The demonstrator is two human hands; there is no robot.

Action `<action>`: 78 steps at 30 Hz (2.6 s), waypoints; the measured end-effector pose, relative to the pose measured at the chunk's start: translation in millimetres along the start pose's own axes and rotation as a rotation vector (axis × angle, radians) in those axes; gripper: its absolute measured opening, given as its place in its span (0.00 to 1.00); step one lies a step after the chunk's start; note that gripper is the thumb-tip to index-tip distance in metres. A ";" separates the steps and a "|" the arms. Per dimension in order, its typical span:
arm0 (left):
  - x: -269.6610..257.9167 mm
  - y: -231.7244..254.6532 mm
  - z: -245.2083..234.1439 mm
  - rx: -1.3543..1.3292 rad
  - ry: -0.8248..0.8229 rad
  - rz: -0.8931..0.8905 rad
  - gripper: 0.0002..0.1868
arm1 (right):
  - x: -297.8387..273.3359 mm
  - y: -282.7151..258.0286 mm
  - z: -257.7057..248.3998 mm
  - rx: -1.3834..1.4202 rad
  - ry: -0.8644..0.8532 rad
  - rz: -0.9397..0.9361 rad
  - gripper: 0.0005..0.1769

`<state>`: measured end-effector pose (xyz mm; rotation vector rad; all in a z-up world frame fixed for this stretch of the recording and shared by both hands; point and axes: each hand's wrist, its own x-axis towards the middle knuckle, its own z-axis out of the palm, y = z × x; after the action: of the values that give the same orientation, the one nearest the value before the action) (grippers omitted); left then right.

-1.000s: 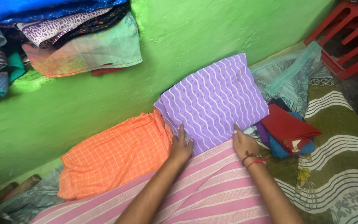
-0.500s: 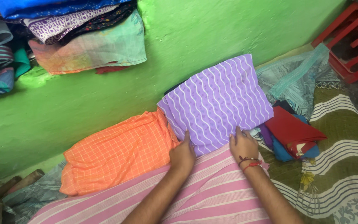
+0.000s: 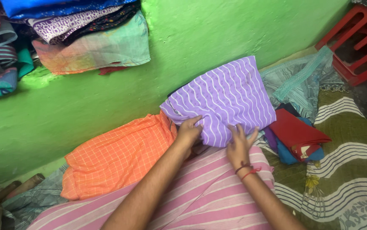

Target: The person folds several pieces of patterned fabric by hand and places them into a green wall niche. They handle each item individually, aligning edges and stacking the folded pieces neatly inside the niche.

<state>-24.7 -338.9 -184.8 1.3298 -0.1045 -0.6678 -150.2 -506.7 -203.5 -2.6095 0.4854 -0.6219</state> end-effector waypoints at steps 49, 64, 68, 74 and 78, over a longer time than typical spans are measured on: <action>-32.7 75.2 50.0 1.666 0.112 0.564 0.42 | 26.4 43.3 22.2 1.987 -0.422 1.236 0.51; -79.8 20.7 15.6 1.259 0.355 0.339 0.52 | 21.7 41.3 47.5 1.701 -0.272 1.055 0.29; -70.3 -32.5 -11.8 0.587 0.179 0.005 0.61 | 16.8 36.2 43.9 1.661 -0.233 1.029 0.26; -51.5 -82.7 -18.3 0.301 0.101 0.020 0.40 | 19.9 25.9 35.3 1.548 -0.284 0.988 0.26; -49.6 -70.2 -17.8 0.583 0.174 -0.084 0.30 | 19.9 22.6 29.6 1.414 -0.311 0.958 0.26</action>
<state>-84.4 -304.5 -239.1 1.9569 -0.1073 -0.6112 -124.3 -525.1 -231.2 -0.9209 0.7206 -0.0796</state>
